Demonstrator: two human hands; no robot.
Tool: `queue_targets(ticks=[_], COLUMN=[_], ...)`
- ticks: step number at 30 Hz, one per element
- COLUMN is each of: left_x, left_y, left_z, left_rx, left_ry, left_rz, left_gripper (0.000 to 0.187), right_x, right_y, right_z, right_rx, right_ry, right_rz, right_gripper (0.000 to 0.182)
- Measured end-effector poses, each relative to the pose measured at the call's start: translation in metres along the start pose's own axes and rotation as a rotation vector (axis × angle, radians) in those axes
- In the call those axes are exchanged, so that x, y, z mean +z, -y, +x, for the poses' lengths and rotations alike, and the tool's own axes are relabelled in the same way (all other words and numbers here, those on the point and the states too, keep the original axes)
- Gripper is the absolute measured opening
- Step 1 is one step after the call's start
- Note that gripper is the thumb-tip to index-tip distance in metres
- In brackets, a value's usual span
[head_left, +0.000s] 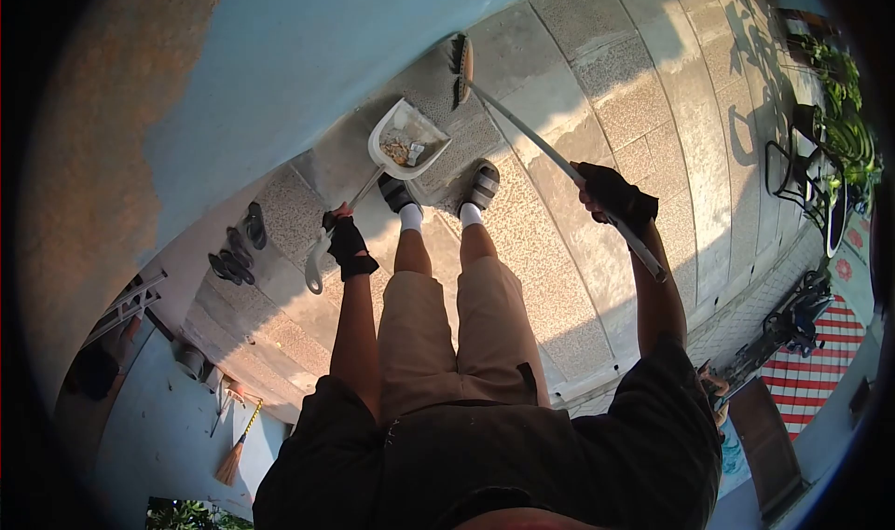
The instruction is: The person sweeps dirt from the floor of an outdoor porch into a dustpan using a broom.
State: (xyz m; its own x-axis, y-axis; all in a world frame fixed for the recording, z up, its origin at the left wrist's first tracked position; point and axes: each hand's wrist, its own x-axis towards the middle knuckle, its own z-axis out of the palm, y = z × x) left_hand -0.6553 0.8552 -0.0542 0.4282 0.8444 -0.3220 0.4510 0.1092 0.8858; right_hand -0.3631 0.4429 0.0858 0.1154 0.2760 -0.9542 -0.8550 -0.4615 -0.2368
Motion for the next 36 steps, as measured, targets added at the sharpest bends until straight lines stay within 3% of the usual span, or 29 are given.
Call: queue_targets(ticks=[1, 3, 6, 10, 14, 16, 20, 23, 25, 27, 31, 32, 35, 36], left_x=[0.0, 0.0, 0.001, 0.003, 0.001, -0.001, -0.009, -0.01, -0.011, -0.015, -0.014, -0.013, -0.01, -0.009], left_y=[-0.002, -0.003, -0.005, -0.013, -0.01, -0.004, 0.001, -0.003, -0.004, -0.003, -0.001, 0.0, 0.0, 0.0], left_z=[0.001, -0.001, -0.006, -0.011, -0.021, -0.024, -0.029, -0.024, -0.022, -0.025, -0.029, -0.033, -0.038, -0.039], left_rx=[0.001, 0.014, 0.0, 0.023, -0.001, 0.009, -0.007, -0.038, -0.04, 0.018, 0.022, 0.017, 0.025, 0.031], left_ry=[-0.004, 0.006, -0.008, -0.021, -0.082, -0.092, -0.105, -0.113, -0.126, -0.117, -0.093, -0.095, -0.088, -0.076], left_rz=[-0.001, -0.02, -0.027, 0.023, -0.042, -0.089, -0.065, -0.136, -0.171, -0.116, -0.112, -0.116, -0.123, -0.121], left_gripper=[0.007, 0.007, 0.008, 0.009, 0.009, 0.009, 0.008, 0.007, 0.006, 0.019, 0.015, 0.009, 0.005, 0.005], right_x=[-0.001, 0.011, 0.008, 0.01, 0.003, 0.003, 0.024, 0.008, 0.03, 0.041, 0.036, 0.025, 0.039, 0.033], right_y=[0.0, 0.004, 0.004, 0.0, -0.006, -0.006, 0.009, 0.001, 0.022, 0.016, 0.001, -0.02, 0.013, 0.013], right_z=[0.002, 0.016, 0.066, 0.053, 0.008, -0.002, 0.029, 0.066, 0.036, 0.01, -0.022, -0.012, 0.012, 0.026], right_rx=[-0.018, -0.046, -0.002, -0.067, -0.033, -0.089, -0.174, -0.332, -0.212, -0.118, -0.041, -0.18, -0.108, -0.211], right_ry=[0.086, 0.003, -0.012, -0.099, -0.051, 0.072, -0.007, -0.033, -0.068, -0.159, -0.146, -0.201, -0.082, -0.044], right_rz=[-0.018, -0.174, -0.062, 0.068, -0.05, -0.117, -0.423, -0.248, -0.303, -0.423, -0.459, -0.463, -0.549, -0.432], right_gripper=[0.049, 0.031, 0.018, 0.026, 0.024, 0.019, 0.013, 0.014, 0.01, 0.015, 0.023, 0.017, 0.01, 0.012])
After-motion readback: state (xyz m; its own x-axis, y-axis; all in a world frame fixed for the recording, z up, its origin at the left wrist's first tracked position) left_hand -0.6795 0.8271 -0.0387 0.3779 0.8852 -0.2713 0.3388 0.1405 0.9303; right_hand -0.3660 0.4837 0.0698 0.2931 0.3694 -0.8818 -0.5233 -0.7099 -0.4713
